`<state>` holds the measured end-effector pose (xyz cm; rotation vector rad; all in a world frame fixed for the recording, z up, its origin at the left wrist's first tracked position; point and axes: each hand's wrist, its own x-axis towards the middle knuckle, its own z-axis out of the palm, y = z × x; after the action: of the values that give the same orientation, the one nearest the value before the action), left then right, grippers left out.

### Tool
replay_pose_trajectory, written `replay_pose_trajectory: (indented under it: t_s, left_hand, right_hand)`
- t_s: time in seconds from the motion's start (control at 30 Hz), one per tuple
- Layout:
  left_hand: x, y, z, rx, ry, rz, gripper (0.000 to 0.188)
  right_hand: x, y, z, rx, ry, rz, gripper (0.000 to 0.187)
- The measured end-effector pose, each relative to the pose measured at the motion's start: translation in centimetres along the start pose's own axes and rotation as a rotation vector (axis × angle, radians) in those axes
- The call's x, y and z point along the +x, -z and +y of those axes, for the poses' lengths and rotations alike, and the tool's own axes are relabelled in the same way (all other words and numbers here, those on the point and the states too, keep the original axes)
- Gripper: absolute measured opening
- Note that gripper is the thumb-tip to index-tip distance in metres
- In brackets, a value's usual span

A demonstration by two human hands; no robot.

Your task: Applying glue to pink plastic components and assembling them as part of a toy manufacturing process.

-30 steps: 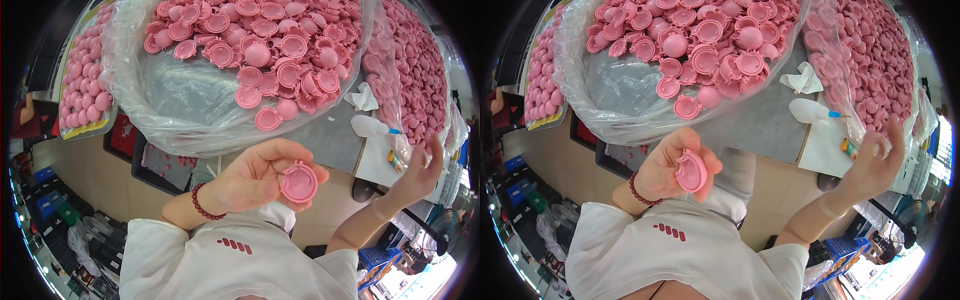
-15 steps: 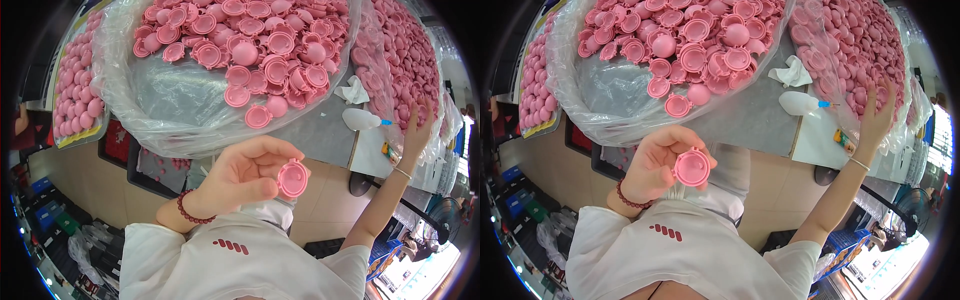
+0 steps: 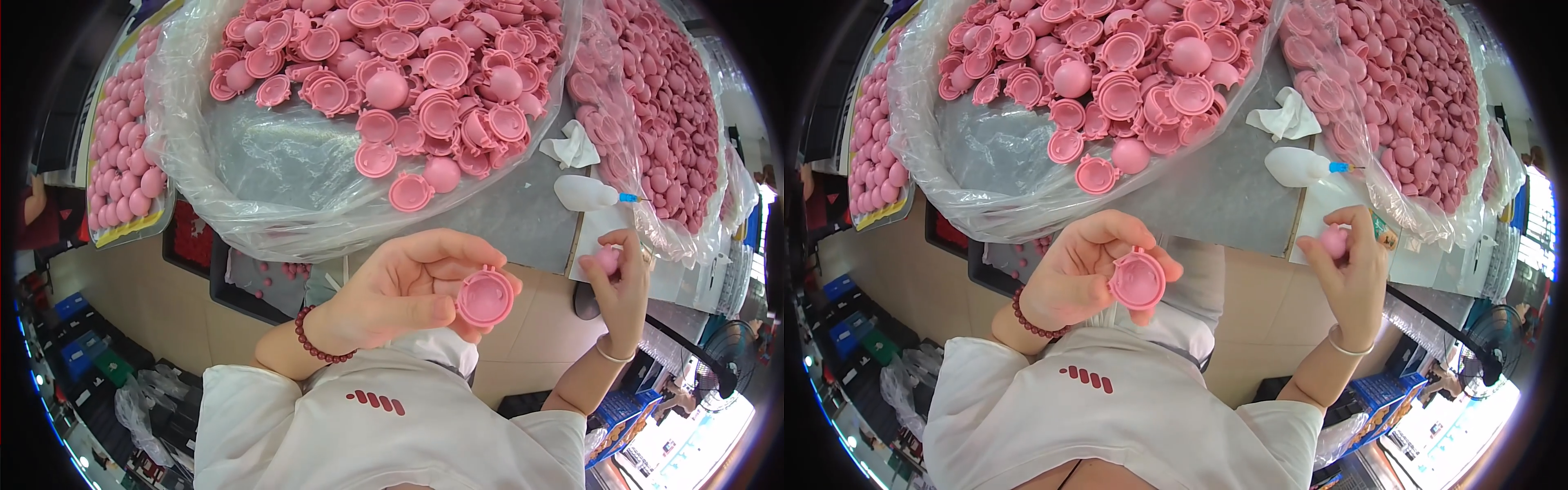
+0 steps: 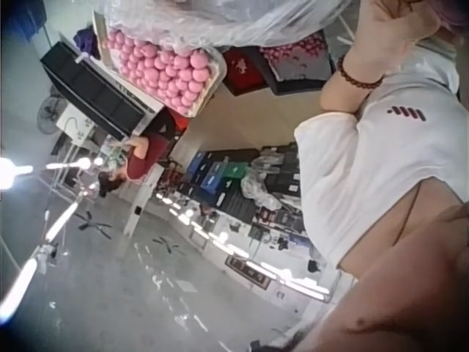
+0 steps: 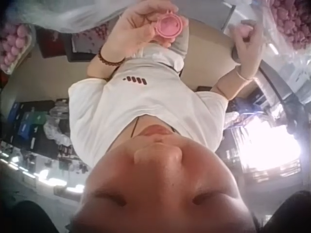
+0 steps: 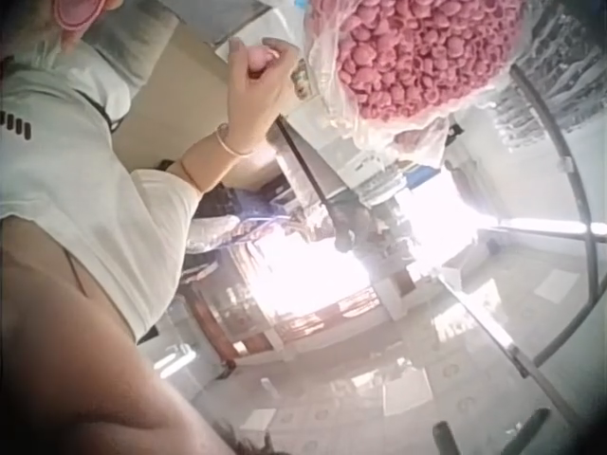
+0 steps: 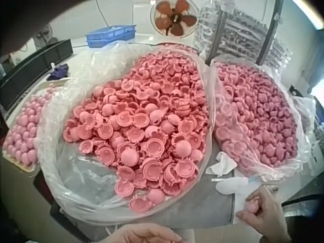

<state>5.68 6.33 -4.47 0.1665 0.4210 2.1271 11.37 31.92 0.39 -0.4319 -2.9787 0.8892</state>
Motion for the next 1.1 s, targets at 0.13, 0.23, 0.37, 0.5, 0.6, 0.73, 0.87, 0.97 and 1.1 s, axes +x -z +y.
replay_pose_trajectory:
  t_s: [0.13, 0.23, 0.37, 0.5, 0.6, 0.73, 0.87, 0.97, 1.1]
  left_hand:
    - [0.2, -0.2, -0.5, 0.203, -0.112, 0.116, 0.047]
    - [0.0, -0.2, -0.4, 0.285, -0.165, 0.157, 0.048]
    - [0.1, -0.1, -0.5, 0.309, -0.187, 0.159, 0.046]
    - [0.1, -0.1, -0.4, 0.357, -0.211, 0.156, 0.046]
    - [0.1, 0.0, -0.6, 0.414, -0.237, 0.148, 0.045]
    - [0.2, 0.1, -1.3, 0.564, -0.296, 0.123, 0.042]
    - [0.3, -0.1, -1.6, 0.729, -0.306, 0.1, 0.039]
    - [0.1, -0.3, -1.7, 0.766, -0.33, 0.118, 0.038]
    - [0.4, 0.0, -1.7, 0.822, -0.344, 0.105, 0.038]
  right_hand:
    - [0.1, 0.3, -0.2, 0.053, -0.019, -0.062, 0.022]
    - [0.3, 0.3, 0.6, 0.005, 0.079, -0.049, 0.042]
    - [0.0, 0.5, 0.5, -0.117, 0.106, 0.045, 0.042]
    - [-0.1, 0.1, 0.8, -0.119, 0.084, 0.183, 0.034]
    - [0.3, -0.4, 0.6, -0.056, 0.117, 0.236, 0.031]
    - [-1.4, -2.3, -1.9, 0.257, 0.191, 0.297, 0.033]
    - [-1.8, -4.3, -4.7, 0.362, 0.525, 0.171, 0.035]
    - [-1.2, -5.2, -4.9, 0.389, 0.629, 0.147, 0.036]
    - [-1.4, -5.7, -4.4, 0.398, 0.665, 0.129, 0.037]
